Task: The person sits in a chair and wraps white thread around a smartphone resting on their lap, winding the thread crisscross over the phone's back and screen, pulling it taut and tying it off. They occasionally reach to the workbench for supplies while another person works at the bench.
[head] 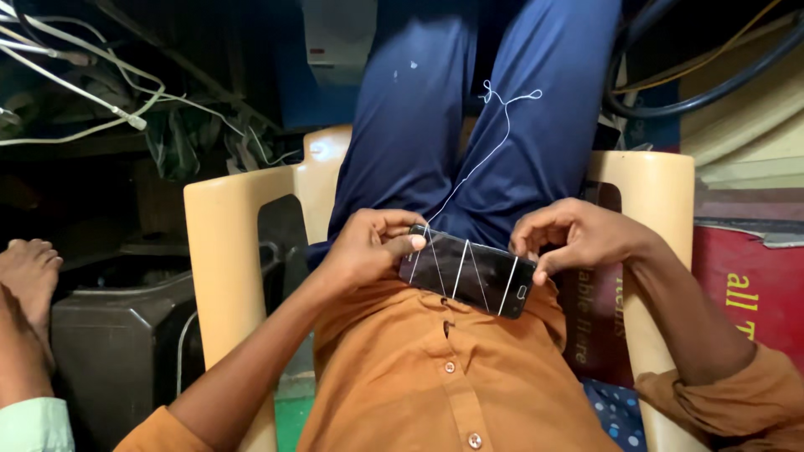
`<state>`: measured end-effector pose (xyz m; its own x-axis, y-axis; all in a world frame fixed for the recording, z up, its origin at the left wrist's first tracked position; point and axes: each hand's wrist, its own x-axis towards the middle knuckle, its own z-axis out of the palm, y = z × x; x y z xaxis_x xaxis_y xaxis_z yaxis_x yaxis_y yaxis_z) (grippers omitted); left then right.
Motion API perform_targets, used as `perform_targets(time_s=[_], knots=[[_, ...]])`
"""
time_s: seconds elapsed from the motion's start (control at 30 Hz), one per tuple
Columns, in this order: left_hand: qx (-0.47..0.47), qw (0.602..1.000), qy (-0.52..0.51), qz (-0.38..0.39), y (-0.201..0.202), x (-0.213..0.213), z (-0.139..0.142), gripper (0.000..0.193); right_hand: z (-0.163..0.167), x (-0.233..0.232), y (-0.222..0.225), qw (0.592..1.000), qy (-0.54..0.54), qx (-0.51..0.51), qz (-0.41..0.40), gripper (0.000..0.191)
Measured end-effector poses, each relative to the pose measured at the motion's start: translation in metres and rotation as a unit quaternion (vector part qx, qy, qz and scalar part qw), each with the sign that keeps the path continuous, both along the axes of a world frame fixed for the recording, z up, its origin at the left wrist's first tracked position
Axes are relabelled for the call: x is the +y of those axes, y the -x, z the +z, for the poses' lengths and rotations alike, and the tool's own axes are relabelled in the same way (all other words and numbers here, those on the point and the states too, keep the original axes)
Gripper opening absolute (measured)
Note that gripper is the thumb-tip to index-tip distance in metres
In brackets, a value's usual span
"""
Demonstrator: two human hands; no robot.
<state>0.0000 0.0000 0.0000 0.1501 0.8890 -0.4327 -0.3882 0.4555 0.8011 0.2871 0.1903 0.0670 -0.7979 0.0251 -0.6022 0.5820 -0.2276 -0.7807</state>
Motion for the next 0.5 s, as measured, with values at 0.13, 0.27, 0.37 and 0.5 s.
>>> perform_targets(time_s=[0.13,0.27,0.37,0.5], knots=[[-0.006,1.000,0.008,0.002,-0.002,0.003,0.001,0.023,0.000,0.002,0.003,1.000,0.009,0.002,0.004,0.025],[0.023,1.000,0.003,-0.008,-0.003,0.006,0.008,0.023,0.005,0.002,0.004,0.999,0.016,0.027,0.024,0.019],[0.047,0.999,0.018,-0.008,-0.003,0.007,0.013,0.023,0.009,0.005,0.004,0.999,0.021,0.002,0.030,0.019],[0.004,1.000,-0.001,0.005,-0.002,0.008,0.020,0.024,0.015,0.007,0.002,0.999,-0.023,0.026,0.028,0.026]])
